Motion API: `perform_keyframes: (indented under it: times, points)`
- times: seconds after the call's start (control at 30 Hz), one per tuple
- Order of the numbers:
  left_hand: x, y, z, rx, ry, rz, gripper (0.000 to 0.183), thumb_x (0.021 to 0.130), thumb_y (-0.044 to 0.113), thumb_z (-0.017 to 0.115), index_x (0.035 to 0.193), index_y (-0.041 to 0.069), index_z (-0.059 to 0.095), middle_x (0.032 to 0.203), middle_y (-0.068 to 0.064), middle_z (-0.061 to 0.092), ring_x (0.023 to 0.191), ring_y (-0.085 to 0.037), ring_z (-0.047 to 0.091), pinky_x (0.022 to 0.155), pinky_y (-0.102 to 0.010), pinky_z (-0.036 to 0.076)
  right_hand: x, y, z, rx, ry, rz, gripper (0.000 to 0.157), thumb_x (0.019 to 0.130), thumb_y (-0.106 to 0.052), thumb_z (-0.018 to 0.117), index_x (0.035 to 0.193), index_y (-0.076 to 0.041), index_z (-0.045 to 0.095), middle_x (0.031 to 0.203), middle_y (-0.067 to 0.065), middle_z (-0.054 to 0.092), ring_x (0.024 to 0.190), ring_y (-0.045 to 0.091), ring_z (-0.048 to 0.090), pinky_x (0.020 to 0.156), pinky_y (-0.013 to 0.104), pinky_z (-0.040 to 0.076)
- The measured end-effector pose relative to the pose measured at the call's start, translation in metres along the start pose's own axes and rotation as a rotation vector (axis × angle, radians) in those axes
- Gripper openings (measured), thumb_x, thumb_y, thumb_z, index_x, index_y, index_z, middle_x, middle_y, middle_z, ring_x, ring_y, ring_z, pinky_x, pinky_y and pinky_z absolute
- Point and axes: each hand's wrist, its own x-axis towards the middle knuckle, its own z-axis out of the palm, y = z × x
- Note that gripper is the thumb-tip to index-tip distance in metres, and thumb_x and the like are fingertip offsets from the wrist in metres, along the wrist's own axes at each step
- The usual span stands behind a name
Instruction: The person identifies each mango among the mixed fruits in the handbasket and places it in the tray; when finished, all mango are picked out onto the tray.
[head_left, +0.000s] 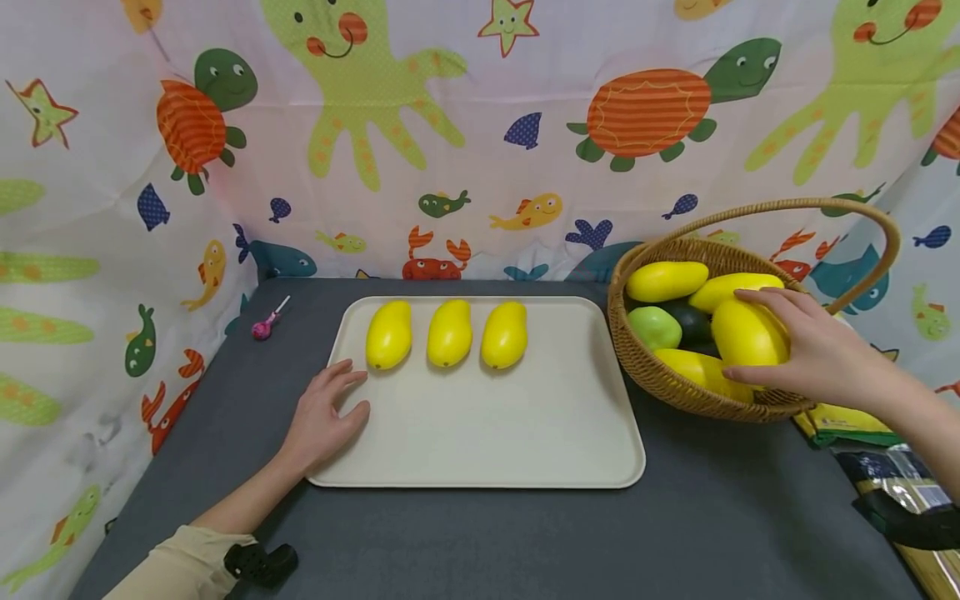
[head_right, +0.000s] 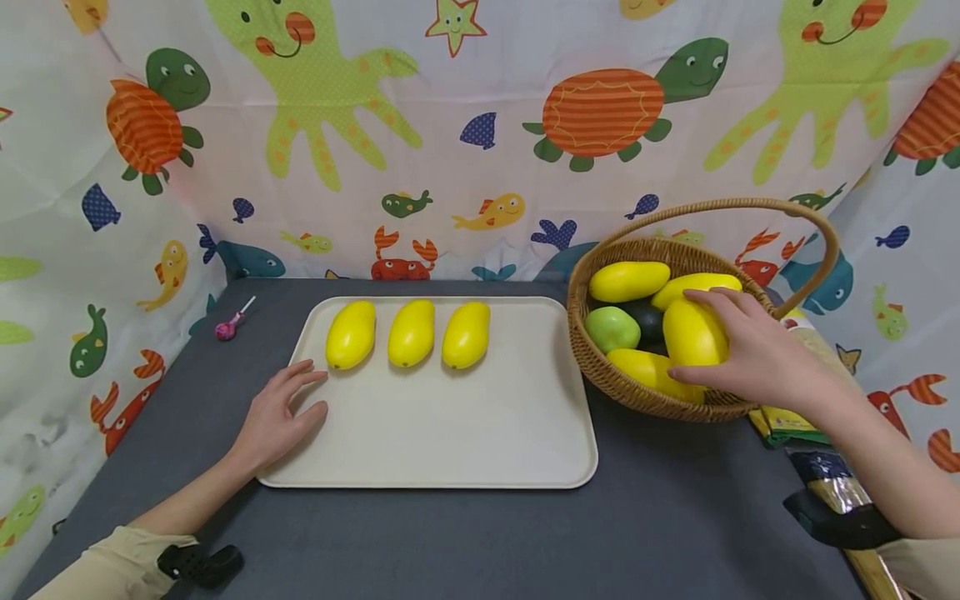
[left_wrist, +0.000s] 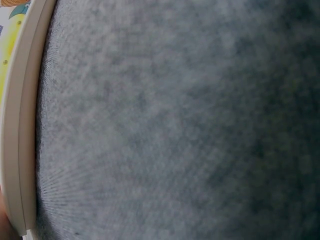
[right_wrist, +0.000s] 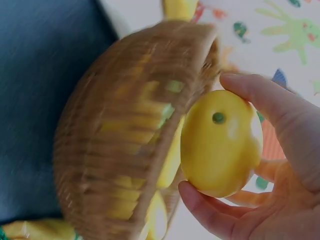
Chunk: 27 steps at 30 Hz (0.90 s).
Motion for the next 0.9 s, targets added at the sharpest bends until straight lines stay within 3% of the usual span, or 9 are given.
perform_keyframes:
  times: [0.1,0.3,0.43,0.63,0.73,0.9]
  points:
    - [0.0,0.0,0.0,0.002,0.002,-0.003,0.043,0.085,0.017,0.068,0.126,0.003,0.063,0.144,-0.019,0.044,0.131,-0.04,0.038,0.104,-0.063,0.03,0.001,-0.019,-0.004,0.029,0.002,0.0,0.095,0.074,-0.045,0.082,0.146,-0.007,0.034,0.136,0.029,0.036,0.107,0.046,0.04,0.068,0.06,0.047]
    - [0.0,-0.001,0.0,-0.001,-0.004,-0.01,0.043,0.085,0.017,0.068,0.126,0.004,0.063,0.145,-0.018,0.044,0.132,-0.04,0.037,0.104,-0.063,0.03,0.002,-0.057,-0.004,0.205,0.045,-0.076,0.091,0.074,-0.031,0.084,0.148,-0.012,0.034,0.14,0.023,0.036,0.111,0.042,0.04,0.076,0.061,0.043]
    - [0.001,-0.001,-0.001,-0.005,-0.004,-0.007,0.043,0.085,0.017,0.068,0.126,0.004,0.063,0.145,-0.018,0.043,0.132,-0.039,0.037,0.104,-0.063,0.03,0.006,-0.084,0.003,0.287,0.053,-0.11,0.093,0.075,-0.031,0.084,0.15,-0.016,0.032,0.142,0.019,0.037,0.11,0.037,0.042,0.077,0.054,0.041]
    - [0.001,-0.001,0.0,-0.009,0.009,0.008,0.043,0.085,0.016,0.068,0.125,0.003,0.063,0.144,-0.019,0.044,0.131,-0.04,0.038,0.103,-0.063,0.03,0.016,-0.118,0.025,0.416,0.04,-0.168,0.09,0.077,-0.031,0.083,0.151,-0.021,0.032,0.148,0.012,0.033,0.115,0.032,0.044,0.083,0.05,0.048]
    - [0.0,-0.002,0.0,-0.016,0.011,0.009,0.043,0.084,0.015,0.068,0.125,0.003,0.063,0.144,-0.019,0.044,0.131,-0.04,0.038,0.103,-0.063,0.031,0.023,-0.13,0.04,0.45,0.043,-0.213,0.089,0.078,-0.031,0.082,0.151,-0.019,0.032,0.152,0.014,0.029,0.125,0.036,0.04,0.09,0.056,0.046]
    - [0.0,-0.001,-0.001,-0.025,0.001,-0.006,0.043,0.085,0.017,0.068,0.126,0.004,0.063,0.145,-0.018,0.044,0.133,-0.039,0.037,0.104,-0.063,0.029,0.036,-0.143,0.069,0.481,0.056,-0.204,0.089,0.077,-0.03,0.082,0.151,-0.018,0.033,0.152,0.017,0.025,0.127,0.038,0.038,0.094,0.06,0.039]
